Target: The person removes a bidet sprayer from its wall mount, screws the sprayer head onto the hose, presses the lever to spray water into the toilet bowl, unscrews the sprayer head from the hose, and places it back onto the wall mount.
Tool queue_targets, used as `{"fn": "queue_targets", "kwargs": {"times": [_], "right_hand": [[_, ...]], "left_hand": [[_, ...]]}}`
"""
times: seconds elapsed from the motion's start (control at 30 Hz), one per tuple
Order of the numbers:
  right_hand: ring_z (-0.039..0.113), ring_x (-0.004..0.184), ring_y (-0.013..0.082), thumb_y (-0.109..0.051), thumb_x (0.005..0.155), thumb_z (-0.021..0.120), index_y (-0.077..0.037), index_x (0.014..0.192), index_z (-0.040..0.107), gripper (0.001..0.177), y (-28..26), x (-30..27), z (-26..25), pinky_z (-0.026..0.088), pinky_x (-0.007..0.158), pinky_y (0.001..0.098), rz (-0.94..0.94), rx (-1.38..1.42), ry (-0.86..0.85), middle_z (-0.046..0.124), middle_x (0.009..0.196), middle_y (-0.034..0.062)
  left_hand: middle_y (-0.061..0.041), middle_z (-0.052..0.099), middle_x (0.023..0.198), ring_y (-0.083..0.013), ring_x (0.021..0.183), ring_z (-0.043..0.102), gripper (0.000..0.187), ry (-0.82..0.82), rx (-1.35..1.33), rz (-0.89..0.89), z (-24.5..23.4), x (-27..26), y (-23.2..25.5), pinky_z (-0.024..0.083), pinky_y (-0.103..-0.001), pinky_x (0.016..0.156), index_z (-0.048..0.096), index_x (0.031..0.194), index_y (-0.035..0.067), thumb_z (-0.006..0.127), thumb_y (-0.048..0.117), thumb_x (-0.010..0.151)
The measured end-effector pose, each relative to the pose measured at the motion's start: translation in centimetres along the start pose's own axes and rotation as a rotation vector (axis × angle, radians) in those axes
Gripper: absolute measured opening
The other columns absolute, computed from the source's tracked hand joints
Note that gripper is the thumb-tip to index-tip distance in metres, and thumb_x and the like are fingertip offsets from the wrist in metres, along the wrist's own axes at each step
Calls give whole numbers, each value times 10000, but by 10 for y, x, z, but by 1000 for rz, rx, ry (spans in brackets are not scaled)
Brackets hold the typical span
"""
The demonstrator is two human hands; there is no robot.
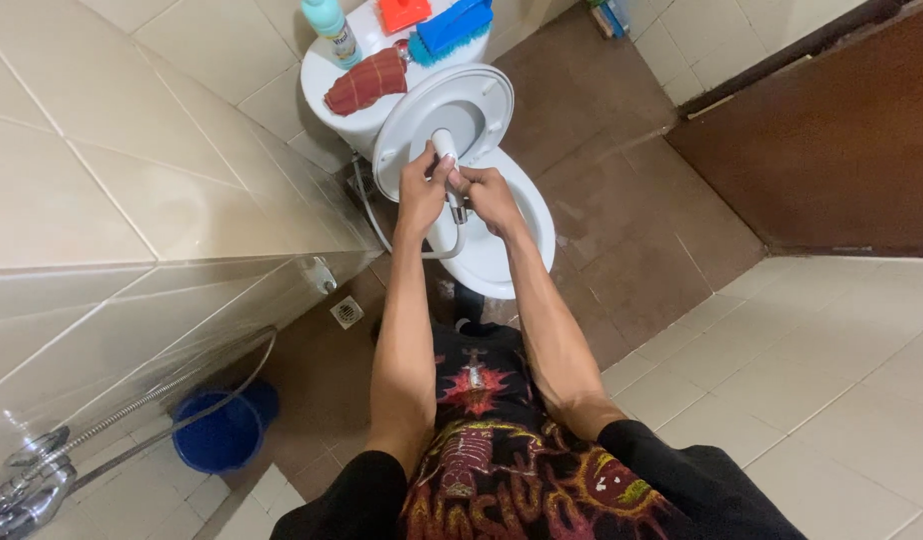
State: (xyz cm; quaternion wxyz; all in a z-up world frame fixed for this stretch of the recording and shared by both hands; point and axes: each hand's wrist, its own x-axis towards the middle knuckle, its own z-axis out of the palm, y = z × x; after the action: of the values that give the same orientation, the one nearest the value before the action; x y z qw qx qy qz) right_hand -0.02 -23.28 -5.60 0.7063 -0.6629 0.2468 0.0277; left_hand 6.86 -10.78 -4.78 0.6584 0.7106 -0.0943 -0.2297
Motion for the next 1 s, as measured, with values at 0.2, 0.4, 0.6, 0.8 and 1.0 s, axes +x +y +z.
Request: {"fn": "queue_targets", "kwargs": {"times": [0.2,0.4,0.6,0.8,1.0], "right_hand": [[507,642,112,-287,987,679,11,1063,794,329,3,6,-5,438,577,306,24,-9,2,668,746,39],[478,623,99,-297,987,681,10,1017,796,329,6,10,-7,415,558,303,-1,12,-13,655,726,19],[478,619,99,-281,987,678,18,1011,800,324,2,11,-7,407,556,304,17,-13,1,649,714,18],[485,607,106,-281,986,668,0,1037,793,312,0,9,-9,420,550,302,42,-2,28,635,699,23],[484,609,105,-274,988,674,21,1012,790,318,4,12,-18,412,550,308,30,24,47,618,697,16]], "left_hand": [[-106,749,984,-131,864,675,423,14,37,87,5,7,-7,547,-287,760,587,1378,-45,632,175,1020],[-99,726,931,-129,770,626,447,22,1,15,6,8,-4,531,-299,658,580,1397,-35,628,166,1000],[-95,742,931,-103,793,639,425,20,23,105,6,10,-6,542,-275,687,588,1393,-54,639,165,1033],[-106,717,897,-119,757,617,489,24,34,30,11,17,-11,539,-292,656,547,1429,-41,648,167,999],[-109,730,938,-113,825,628,505,-5,49,106,18,27,-25,551,-286,733,516,1436,-72,671,173,1023]]}}
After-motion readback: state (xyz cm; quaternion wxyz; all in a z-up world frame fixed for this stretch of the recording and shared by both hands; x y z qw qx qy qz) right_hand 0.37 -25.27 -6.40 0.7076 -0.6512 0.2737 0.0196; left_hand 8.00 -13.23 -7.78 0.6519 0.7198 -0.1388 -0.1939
